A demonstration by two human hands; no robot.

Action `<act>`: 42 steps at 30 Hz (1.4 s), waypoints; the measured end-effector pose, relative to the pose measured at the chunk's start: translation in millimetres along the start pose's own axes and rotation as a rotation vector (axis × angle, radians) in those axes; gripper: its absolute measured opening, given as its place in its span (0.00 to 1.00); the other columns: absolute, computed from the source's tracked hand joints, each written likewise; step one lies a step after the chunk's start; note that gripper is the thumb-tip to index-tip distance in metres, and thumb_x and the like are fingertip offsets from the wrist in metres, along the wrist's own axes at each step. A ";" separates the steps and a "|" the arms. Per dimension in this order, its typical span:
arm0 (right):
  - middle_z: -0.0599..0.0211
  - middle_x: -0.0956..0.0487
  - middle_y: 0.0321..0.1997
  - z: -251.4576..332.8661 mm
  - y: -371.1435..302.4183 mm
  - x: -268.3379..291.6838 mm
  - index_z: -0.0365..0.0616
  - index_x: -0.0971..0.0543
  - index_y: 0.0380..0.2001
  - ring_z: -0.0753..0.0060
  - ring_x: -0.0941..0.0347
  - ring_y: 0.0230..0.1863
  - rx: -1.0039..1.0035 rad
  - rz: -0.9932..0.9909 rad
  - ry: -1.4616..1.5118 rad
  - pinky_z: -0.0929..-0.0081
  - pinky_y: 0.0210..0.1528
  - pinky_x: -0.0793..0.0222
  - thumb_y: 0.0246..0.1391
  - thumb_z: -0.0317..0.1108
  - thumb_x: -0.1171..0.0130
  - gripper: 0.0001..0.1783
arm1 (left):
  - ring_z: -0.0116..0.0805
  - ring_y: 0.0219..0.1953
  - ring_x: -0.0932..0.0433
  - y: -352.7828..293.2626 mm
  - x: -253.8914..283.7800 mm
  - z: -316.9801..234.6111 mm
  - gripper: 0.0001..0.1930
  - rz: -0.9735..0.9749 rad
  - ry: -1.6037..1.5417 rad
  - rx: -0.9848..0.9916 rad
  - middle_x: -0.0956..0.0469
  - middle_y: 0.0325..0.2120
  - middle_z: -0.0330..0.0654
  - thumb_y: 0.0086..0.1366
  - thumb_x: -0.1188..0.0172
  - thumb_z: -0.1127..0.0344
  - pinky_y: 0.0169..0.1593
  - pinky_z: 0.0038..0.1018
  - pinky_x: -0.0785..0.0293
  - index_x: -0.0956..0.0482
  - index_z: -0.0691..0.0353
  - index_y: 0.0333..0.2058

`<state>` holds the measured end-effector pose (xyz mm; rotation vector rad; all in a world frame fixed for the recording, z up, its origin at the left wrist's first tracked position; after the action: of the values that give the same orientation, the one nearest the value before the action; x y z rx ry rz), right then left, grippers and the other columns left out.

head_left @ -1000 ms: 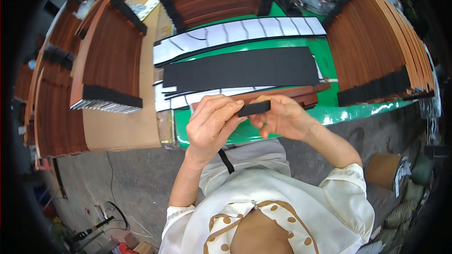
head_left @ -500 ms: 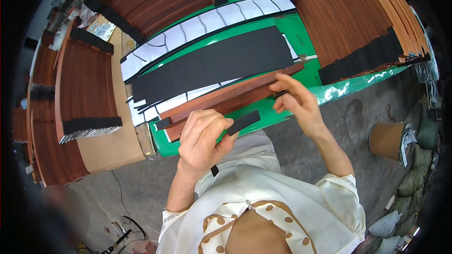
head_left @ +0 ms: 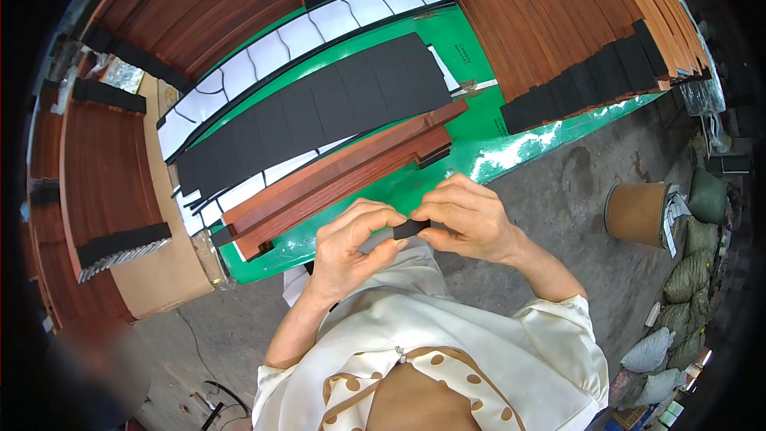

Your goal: Applying protective foam strips and stacking finished wooden furniture panels in an assembly factory.

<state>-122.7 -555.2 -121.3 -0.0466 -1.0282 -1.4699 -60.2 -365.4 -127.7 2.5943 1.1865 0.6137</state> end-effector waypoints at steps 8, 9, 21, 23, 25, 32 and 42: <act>0.65 0.23 0.32 -37.9 11.0 52.6 0.40 0.20 0.32 0.65 0.28 0.33 -0.085 0.019 -0.209 0.72 0.34 0.29 0.33 0.24 0.32 0.17 | 0.40 0.40 0.28 56.2 -13.6 3.1 0.31 -0.012 0.888 -0.152 0.27 0.44 0.45 0.42 0.30 0.66 0.39 0.30 0.32 0.28 0.64 0.49; 0.65 0.23 0.32 -41.8 14.4 57.0 0.40 0.20 0.32 0.65 0.28 0.33 -0.080 0.023 -0.208 0.72 0.34 0.29 0.33 0.24 0.32 0.17 | 0.39 0.36 0.27 65.6 -20.9 7.7 0.27 -0.079 0.923 -0.163 0.25 0.39 0.43 0.43 0.32 0.69 0.34 0.27 0.34 0.26 0.64 0.46; 0.67 0.23 0.32 -75.0 30.5 67.7 0.41 0.19 0.32 0.65 0.30 0.36 -0.084 0.099 -0.272 0.71 0.37 0.33 0.37 0.28 0.32 0.14 | 0.35 0.32 0.27 72.0 -40.1 28.5 0.15 -0.086 0.786 -0.061 0.23 0.31 0.38 0.46 0.34 0.70 0.36 0.30 0.37 0.22 0.62 0.36; 0.70 0.23 0.33 -78.9 33.4 67.2 0.43 0.20 0.34 0.65 0.29 0.38 -0.052 0.151 -0.281 0.69 0.37 0.29 0.37 0.29 0.33 0.15 | 0.35 0.33 0.27 76.6 -45.3 28.8 0.14 -0.129 0.705 -0.020 0.23 0.31 0.36 0.46 0.33 0.69 0.37 0.30 0.37 0.21 0.60 0.35; 0.70 0.23 0.33 -81.7 36.0 67.4 0.44 0.20 0.33 0.66 0.30 0.38 -0.051 0.170 -0.278 0.69 0.37 0.29 0.37 0.29 0.33 0.15 | 0.34 0.32 0.27 80.4 -48.2 30.8 0.13 -0.136 0.685 0.013 0.23 0.30 0.36 0.46 0.34 0.68 0.37 0.30 0.37 0.20 0.60 0.34; 0.73 0.23 0.32 -91.7 34.7 63.5 0.47 0.18 0.32 0.68 0.30 0.37 -0.043 0.198 -0.248 0.72 0.36 0.29 0.38 0.30 0.33 0.13 | 0.33 0.29 0.27 82.8 -50.6 32.7 0.10 -0.165 0.641 0.090 0.22 0.28 0.34 0.47 0.34 0.67 0.36 0.28 0.39 0.18 0.59 0.31; 0.71 0.24 0.31 -93.6 33.8 59.7 0.44 0.18 0.32 0.67 0.31 0.37 -0.059 0.185 -0.217 0.71 0.36 0.31 0.36 0.28 0.32 0.14 | 0.32 0.29 0.27 83.4 -51.2 31.9 0.10 -0.168 0.658 0.081 0.21 0.28 0.34 0.47 0.33 0.66 0.36 0.29 0.40 0.18 0.59 0.31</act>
<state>-58.4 -651.8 -123.9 -0.3416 -1.1226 -1.3458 -19.9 -459.4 -139.8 2.3782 1.6074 1.4759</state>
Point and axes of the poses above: each hand's wrist, its own y-axis towards the middle knuckle, its own x-axis out of the back of the hand, z = x × y, the point moved 1 cm from there along y, towards the middle knuckle
